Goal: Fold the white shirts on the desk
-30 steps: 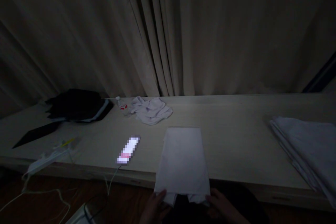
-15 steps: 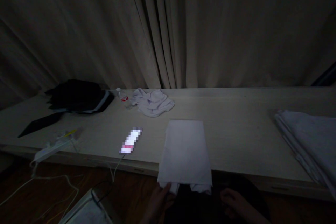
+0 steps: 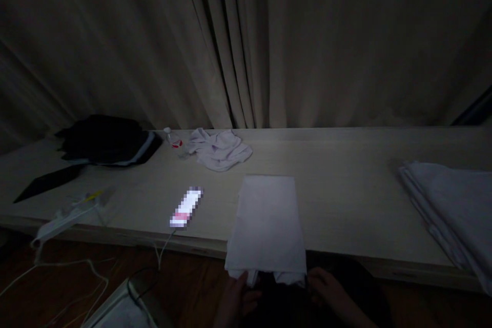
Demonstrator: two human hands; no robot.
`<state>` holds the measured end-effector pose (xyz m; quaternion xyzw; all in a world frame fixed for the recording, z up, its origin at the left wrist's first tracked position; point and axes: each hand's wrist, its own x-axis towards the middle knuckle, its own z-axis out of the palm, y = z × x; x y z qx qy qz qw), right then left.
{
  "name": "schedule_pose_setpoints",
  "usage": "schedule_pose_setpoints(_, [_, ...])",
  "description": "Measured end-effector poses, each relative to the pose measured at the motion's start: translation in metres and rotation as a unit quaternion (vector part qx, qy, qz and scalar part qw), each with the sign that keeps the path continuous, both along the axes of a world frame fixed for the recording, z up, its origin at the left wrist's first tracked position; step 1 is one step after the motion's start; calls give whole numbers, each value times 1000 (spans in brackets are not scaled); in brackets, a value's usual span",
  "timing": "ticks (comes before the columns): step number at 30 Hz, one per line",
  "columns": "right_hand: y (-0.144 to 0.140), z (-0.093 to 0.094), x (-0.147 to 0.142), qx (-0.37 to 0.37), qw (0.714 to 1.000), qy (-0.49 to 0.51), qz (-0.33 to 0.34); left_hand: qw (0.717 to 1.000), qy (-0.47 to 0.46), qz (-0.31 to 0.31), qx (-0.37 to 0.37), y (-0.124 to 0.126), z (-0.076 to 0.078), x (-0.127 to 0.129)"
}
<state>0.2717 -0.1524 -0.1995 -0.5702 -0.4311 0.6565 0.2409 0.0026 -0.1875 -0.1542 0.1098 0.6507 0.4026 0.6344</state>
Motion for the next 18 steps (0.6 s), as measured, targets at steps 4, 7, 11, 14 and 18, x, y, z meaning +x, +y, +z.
schedule_pose_setpoints(4, [11,-11,-12,5,999,-10,-31,999,-28,15,-15,-2,3,3])
schedule_pose_setpoints(7, [15,-16,-21,-13,998,-16,-61,998,-43,-9,-38,0,5,4])
schedule_pose_setpoints(11, [15,-16,-31,-5,996,7,-87,998,-9,-41,-45,9,10,8])
schedule_pose_setpoints(14, [14,-16,-33,2,995,38,-94,1000,13,-6,-28,15,9,10])
schedule_pose_setpoints(18, [12,-21,-32,-20,991,75,-104,998,45,48,-8,19,0,8])
